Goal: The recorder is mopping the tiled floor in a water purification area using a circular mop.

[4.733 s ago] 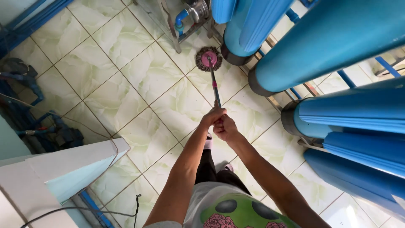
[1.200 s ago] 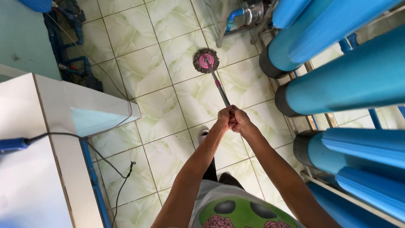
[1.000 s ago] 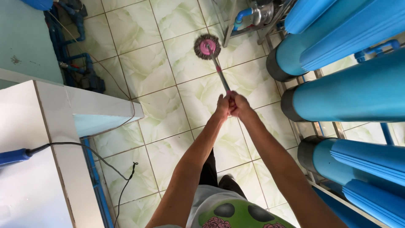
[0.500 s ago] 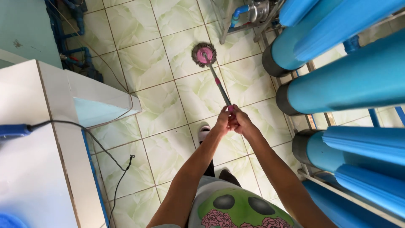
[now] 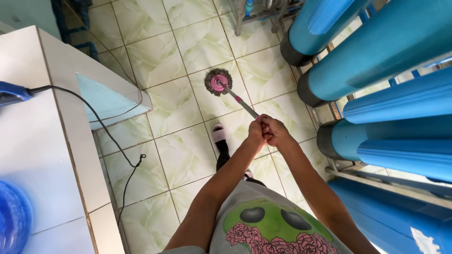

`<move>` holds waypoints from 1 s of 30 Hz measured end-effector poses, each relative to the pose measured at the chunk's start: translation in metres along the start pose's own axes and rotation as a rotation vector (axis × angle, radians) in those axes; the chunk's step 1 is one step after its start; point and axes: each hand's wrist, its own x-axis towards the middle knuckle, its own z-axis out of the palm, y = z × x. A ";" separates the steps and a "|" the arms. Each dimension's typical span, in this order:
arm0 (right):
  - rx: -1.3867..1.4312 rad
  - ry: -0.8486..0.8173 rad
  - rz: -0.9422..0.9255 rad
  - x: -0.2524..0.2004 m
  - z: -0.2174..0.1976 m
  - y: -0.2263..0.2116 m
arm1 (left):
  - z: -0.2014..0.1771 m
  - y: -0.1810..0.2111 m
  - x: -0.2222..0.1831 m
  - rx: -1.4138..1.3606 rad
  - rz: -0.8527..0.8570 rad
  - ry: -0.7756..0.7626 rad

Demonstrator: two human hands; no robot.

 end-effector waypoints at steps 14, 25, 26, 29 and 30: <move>-0.187 0.053 -0.076 0.073 0.112 -0.087 | 0.045 0.126 0.075 0.034 0.133 0.138; -0.272 0.085 -0.100 0.205 0.238 -0.130 | 0.028 0.294 0.168 -0.021 0.198 0.160; -0.312 0.078 -0.108 0.212 0.248 -0.132 | 0.027 0.307 0.168 -0.005 0.189 0.147; -0.336 0.062 -0.096 0.226 0.260 -0.127 | 0.025 0.327 0.160 0.010 0.166 0.158; -0.318 0.049 -0.082 0.229 0.261 -0.124 | 0.025 0.329 0.156 0.012 0.157 0.180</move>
